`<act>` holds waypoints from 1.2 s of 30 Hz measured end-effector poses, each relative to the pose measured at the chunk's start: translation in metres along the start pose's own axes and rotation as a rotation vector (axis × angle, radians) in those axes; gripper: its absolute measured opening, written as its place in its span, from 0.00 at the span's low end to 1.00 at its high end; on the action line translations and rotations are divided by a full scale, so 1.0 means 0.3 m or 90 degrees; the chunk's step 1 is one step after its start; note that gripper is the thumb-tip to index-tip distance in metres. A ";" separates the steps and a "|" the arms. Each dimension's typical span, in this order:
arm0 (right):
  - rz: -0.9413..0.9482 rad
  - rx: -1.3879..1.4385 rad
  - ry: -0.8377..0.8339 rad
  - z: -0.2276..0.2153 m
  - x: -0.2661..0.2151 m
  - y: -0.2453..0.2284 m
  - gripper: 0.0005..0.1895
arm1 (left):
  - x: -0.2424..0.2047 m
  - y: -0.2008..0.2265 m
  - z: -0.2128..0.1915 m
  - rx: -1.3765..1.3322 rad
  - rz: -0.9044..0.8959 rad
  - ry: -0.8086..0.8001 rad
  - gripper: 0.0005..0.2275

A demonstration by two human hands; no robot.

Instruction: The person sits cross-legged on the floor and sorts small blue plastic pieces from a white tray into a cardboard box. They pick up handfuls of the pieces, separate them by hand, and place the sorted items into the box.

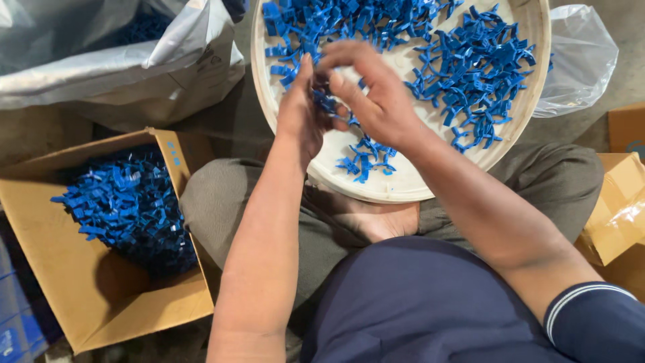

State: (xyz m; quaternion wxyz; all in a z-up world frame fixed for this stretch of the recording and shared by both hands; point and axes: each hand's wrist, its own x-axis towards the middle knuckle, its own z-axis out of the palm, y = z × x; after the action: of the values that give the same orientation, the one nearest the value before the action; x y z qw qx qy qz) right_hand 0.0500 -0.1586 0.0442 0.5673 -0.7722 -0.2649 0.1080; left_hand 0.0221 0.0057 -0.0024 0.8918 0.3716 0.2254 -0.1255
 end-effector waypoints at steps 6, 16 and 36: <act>0.221 -0.519 -0.117 -0.009 -0.011 0.104 0.18 | 0.023 -0.003 -0.054 0.053 0.092 0.091 0.08; 0.179 -0.567 -0.148 -0.189 -0.055 0.203 0.12 | 0.018 -0.022 -0.036 0.168 0.127 0.053 0.08; 0.317 0.105 0.063 -0.116 -0.020 0.225 0.10 | 0.017 -0.052 0.012 0.510 0.041 -0.034 0.16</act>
State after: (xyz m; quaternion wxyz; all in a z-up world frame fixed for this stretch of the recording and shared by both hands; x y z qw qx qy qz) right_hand 0.0808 -0.2049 -0.0079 0.5964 -0.7693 -0.0293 0.2273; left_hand 0.0216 -0.0080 -0.0123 0.6852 0.6934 0.1236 -0.1854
